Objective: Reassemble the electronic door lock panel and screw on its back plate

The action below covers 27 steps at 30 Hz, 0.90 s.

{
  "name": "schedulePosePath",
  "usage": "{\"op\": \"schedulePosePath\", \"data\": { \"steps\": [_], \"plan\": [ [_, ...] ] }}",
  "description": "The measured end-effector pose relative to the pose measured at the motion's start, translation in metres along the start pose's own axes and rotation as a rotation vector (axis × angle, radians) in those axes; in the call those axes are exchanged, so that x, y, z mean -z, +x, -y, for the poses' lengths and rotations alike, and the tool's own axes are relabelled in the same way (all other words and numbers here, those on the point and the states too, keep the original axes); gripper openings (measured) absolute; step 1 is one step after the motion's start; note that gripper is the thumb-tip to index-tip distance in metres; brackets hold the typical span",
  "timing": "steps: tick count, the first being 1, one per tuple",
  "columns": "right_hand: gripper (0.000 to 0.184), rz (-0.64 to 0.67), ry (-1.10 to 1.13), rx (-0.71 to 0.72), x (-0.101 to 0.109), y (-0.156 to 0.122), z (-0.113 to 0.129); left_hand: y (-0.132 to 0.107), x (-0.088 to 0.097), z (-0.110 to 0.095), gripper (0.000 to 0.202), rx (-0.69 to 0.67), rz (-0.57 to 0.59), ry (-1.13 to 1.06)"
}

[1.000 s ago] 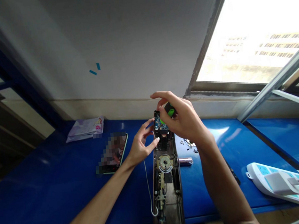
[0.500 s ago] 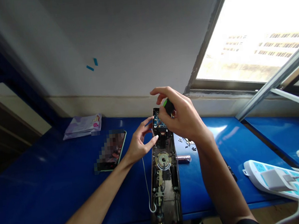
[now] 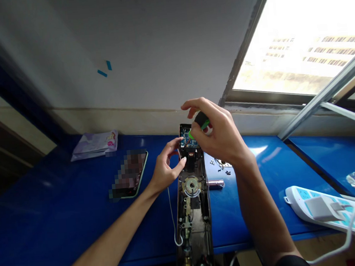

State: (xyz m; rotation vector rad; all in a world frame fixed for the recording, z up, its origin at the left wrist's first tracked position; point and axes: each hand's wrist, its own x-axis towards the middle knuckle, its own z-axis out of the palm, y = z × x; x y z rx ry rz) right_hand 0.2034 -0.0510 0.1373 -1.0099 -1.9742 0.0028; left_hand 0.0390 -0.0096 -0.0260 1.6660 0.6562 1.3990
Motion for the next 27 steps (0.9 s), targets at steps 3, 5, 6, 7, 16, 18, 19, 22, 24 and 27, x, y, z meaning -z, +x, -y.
{"op": "schedulePosePath", "data": {
  "steps": [3,5,6,7,16,18,19,22,24,27],
  "plan": [
    [0.009,-0.101,-0.042,-0.017,-0.004,0.000,-0.002,-0.003,-0.002,0.000,0.058,0.005,-0.022,0.027],
    [0.011,-0.123,-0.035,-0.013,-0.004,0.001,-0.004,-0.004,-0.002,0.000,0.058,0.013,-0.030,0.025],
    [0.016,-0.102,-0.018,-0.003,-0.003,0.001,-0.004,-0.004,-0.002,0.000,0.057,0.016,-0.031,0.023],
    [0.024,-0.066,0.001,0.007,-0.001,0.000,-0.004,-0.005,-0.002,0.001,0.057,0.018,-0.032,0.020],
    [0.016,-0.103,-0.071,0.030,-0.003,-0.003,-0.002,-0.006,-0.004,0.002,0.057,0.012,-0.047,0.028],
    [0.016,-0.144,-0.062,0.040,-0.005,-0.002,-0.004,-0.006,-0.005,0.001,0.056,0.013,-0.048,0.023],
    [0.017,-0.128,-0.044,0.045,-0.004,-0.002,-0.005,-0.006,-0.005,0.001,0.056,0.013,-0.046,0.021],
    [0.037,-0.025,0.007,0.067,0.003,-0.002,-0.006,-0.006,-0.004,0.001,0.055,0.006,-0.039,0.029],
    [0.048,-0.007,0.002,0.078,0.006,-0.002,-0.005,-0.005,-0.003,0.001,0.055,0.003,-0.037,0.038],
    [0.039,-0.058,-0.041,0.053,0.004,-0.002,-0.006,-0.005,-0.003,0.000,0.056,0.009,-0.038,0.043]
  ]
}}
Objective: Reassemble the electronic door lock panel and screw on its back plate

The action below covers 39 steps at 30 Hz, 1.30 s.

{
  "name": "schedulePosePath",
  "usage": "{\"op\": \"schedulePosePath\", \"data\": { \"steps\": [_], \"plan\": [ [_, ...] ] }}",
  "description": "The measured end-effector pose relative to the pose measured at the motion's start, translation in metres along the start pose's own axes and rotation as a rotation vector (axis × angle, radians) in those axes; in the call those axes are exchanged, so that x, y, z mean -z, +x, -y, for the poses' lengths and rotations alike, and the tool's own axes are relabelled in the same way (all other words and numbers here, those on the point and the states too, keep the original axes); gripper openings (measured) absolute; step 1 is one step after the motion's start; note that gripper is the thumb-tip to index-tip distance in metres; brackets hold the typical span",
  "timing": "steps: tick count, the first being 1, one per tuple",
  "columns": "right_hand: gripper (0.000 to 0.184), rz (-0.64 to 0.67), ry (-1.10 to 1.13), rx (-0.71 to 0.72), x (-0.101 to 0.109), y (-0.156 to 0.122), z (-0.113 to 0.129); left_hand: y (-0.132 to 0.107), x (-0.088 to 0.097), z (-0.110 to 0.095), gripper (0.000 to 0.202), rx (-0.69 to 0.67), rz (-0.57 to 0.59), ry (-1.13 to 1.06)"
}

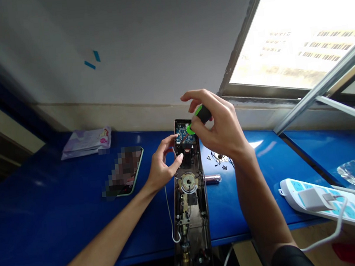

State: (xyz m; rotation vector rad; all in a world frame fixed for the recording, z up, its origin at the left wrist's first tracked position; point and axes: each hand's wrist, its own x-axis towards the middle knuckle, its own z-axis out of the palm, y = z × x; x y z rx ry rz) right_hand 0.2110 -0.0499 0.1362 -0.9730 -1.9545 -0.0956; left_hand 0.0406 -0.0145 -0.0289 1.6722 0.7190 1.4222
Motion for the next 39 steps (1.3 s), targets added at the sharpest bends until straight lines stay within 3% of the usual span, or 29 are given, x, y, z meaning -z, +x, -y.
{"op": "schedulePosePath", "data": {
  "steps": [2,4,10,15,18,23,28,30,32,36,39],
  "plan": [
    [0.020,-0.042,-0.016,-0.016,-0.0030,-0.0001,-0.0010,0.0000,-0.0004,-0.0010,0.055,0.004,-0.002,-0.003],
    [0.013,-0.047,0.004,-0.015,-0.0045,-0.0001,-0.0016,-0.0002,-0.0008,-0.0018,0.055,0.009,0.000,-0.004],
    [0.047,0.057,0.051,0.014,-0.0002,-0.0007,0.0015,-0.0008,0.0002,-0.0007,0.056,0.020,0.005,0.032],
    [0.013,-0.022,-0.040,0.022,-0.0026,-0.0005,0.0019,-0.0005,0.0009,-0.0025,0.055,0.018,0.006,0.027],
    [0.015,0.006,-0.001,0.030,-0.0024,-0.0003,0.0025,-0.0004,0.0008,-0.0032,0.055,0.022,0.002,0.034],
    [0.053,0.094,0.030,0.042,0.0007,-0.0016,0.0065,-0.0012,0.0004,0.0005,0.056,0.019,0.007,0.041],
    [0.017,0.024,-0.058,0.010,-0.0023,-0.0020,0.0046,-0.0007,0.0002,-0.0002,0.055,0.017,0.005,0.045],
    [0.014,-0.009,-0.044,0.030,-0.0033,-0.0016,0.0028,-0.0003,0.0004,-0.0011,0.054,0.015,0.004,0.048],
    [0.021,0.000,-0.010,0.034,-0.0033,-0.0012,0.0019,-0.0002,0.0007,-0.0010,0.054,0.012,0.002,0.054],
    [0.056,0.050,0.006,0.025,-0.0016,-0.0011,0.0031,-0.0004,0.0009,0.0001,0.056,0.022,0.005,0.056],
    [0.040,0.037,-0.016,0.020,-0.0015,-0.0016,0.0043,-0.0003,0.0005,-0.0008,0.055,0.020,0.008,0.051]
  ]
}}
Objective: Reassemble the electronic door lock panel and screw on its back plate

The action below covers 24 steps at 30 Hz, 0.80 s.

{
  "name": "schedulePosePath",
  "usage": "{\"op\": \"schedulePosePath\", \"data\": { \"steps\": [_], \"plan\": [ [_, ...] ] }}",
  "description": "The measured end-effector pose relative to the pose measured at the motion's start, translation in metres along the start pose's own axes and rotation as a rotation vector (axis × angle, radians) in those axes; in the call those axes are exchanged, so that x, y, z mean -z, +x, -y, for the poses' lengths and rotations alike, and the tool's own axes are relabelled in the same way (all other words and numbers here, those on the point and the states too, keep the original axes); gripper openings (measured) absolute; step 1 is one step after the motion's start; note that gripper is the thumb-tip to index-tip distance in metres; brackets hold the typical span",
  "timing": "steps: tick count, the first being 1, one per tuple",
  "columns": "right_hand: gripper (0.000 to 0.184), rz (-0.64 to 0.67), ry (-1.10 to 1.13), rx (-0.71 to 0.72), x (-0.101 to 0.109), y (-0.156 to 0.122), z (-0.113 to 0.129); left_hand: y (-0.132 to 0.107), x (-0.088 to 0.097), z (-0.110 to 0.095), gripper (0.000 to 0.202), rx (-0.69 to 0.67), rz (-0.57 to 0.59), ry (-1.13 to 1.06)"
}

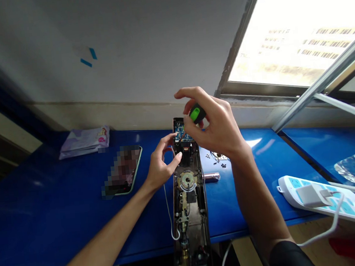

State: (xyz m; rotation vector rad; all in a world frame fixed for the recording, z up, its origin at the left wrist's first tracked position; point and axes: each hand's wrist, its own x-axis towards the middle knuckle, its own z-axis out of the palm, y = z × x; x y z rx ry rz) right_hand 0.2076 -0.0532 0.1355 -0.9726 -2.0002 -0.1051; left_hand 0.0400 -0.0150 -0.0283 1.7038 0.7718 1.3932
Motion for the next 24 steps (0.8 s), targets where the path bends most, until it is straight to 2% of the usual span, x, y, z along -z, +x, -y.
{"op": "schedulePosePath", "data": {
  "steps": [2,4,6,9,11,13,15,17,19,22,24],
  "plan": [
    [0.019,-0.031,-0.013,0.005,-0.0006,-0.0002,0.0001,0.0000,-0.0001,-0.0009,0.054,0.000,-0.002,-0.003],
    [0.013,-0.049,-0.008,0.017,-0.0010,-0.0002,-0.0001,-0.0001,0.0000,-0.0009,0.055,0.004,-0.004,-0.003],
    [0.020,-0.040,0.020,0.017,-0.0007,-0.0003,0.0000,-0.0003,0.0003,0.0002,0.056,0.002,-0.001,0.001],
    [0.048,-0.007,0.048,0.003,0.0008,-0.0009,0.0005,-0.0004,0.0007,0.0022,0.056,-0.003,0.001,0.005],
    [0.056,0.006,0.042,0.001,0.0015,-0.0014,0.0010,-0.0002,0.0005,0.0024,0.056,-0.005,0.001,0.004],
    [0.045,0.010,0.024,-0.005,0.0014,-0.0017,0.0014,0.0000,0.0000,0.0015,0.055,-0.008,0.002,0.005],
    [0.025,-0.010,0.002,-0.006,0.0008,-0.0016,0.0015,0.0001,-0.0004,0.0001,0.054,-0.010,-0.003,0.008],
    [0.016,-0.017,-0.003,-0.005,0.0005,-0.0011,0.0016,0.0001,-0.0005,-0.0006,0.054,-0.009,-0.005,0.013],
    [0.023,-0.003,0.021,0.000,0.0009,-0.0005,0.0016,0.0000,-0.0003,-0.0004,0.055,-0.007,-0.002,0.014],
    [0.049,0.028,0.044,0.005,0.0027,0.0000,0.0011,0.0001,0.0001,0.0003,0.056,-0.007,0.003,0.009],
    [0.047,0.020,0.023,0.000,0.0038,0.0000,0.0002,0.0003,0.0002,-0.0001,0.055,-0.008,0.001,0.008]
  ]
}}
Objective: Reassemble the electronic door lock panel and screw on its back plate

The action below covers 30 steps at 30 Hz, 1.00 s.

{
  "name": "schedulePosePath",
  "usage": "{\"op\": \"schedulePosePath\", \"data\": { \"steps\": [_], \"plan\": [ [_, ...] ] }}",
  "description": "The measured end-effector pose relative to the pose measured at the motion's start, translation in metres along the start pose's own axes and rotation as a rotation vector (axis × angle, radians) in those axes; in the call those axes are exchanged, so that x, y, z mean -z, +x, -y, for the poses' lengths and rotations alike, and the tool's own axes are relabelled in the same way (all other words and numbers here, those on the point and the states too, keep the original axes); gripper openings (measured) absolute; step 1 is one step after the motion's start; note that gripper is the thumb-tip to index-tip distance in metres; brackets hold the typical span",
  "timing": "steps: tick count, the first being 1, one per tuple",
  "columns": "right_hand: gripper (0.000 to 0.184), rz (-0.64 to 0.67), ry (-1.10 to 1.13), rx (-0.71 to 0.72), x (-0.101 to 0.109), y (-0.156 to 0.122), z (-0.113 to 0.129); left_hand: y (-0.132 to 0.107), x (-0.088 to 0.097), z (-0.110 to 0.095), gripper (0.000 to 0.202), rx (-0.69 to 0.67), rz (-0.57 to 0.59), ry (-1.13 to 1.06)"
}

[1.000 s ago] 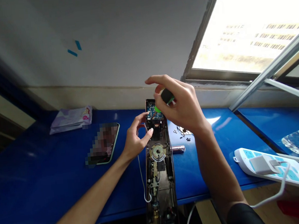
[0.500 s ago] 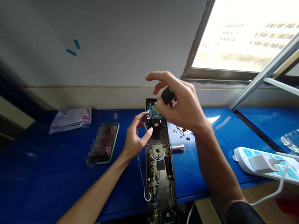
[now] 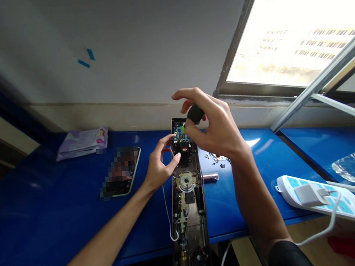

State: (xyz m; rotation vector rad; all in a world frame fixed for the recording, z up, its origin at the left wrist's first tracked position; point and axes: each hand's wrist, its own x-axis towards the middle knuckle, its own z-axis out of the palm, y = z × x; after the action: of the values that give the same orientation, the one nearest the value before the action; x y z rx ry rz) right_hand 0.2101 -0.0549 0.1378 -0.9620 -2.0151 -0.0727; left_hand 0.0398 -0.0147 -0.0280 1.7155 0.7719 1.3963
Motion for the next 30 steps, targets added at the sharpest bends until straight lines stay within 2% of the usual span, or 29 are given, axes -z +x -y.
{"op": "schedulePosePath", "data": {
  "steps": [3,5,7,9,11,16,23,30],
  "plan": [
    [0.024,-0.017,-0.033,-0.003,0.001,0.000,-0.002,0.000,0.000,-0.002,0.054,0.000,-0.001,0.009],
    [0.020,-0.019,-0.024,0.003,0.001,0.000,-0.003,0.000,0.000,-0.002,0.053,-0.001,0.004,0.015],
    [0.025,-0.018,0.003,0.010,0.001,0.000,-0.004,0.000,0.001,-0.003,0.053,-0.004,0.005,0.025],
    [0.041,-0.005,0.016,0.017,0.001,0.000,-0.003,0.000,0.001,-0.003,0.052,-0.007,0.004,0.035],
    [0.048,0.005,0.004,0.024,0.001,0.000,-0.002,0.000,0.001,-0.003,0.052,-0.010,0.003,0.043],
    [0.026,0.000,0.003,-0.002,0.000,-0.001,-0.001,0.000,0.001,-0.003,0.051,-0.007,0.010,0.045],
    [0.045,-0.050,0.008,0.035,0.000,-0.001,-0.001,0.001,0.003,-0.006,0.051,-0.027,-0.016,0.148],
    [0.040,-0.192,0.053,-0.082,0.009,-0.003,0.004,0.009,0.012,-0.020,0.037,-0.235,-0.116,0.431]
  ]
}}
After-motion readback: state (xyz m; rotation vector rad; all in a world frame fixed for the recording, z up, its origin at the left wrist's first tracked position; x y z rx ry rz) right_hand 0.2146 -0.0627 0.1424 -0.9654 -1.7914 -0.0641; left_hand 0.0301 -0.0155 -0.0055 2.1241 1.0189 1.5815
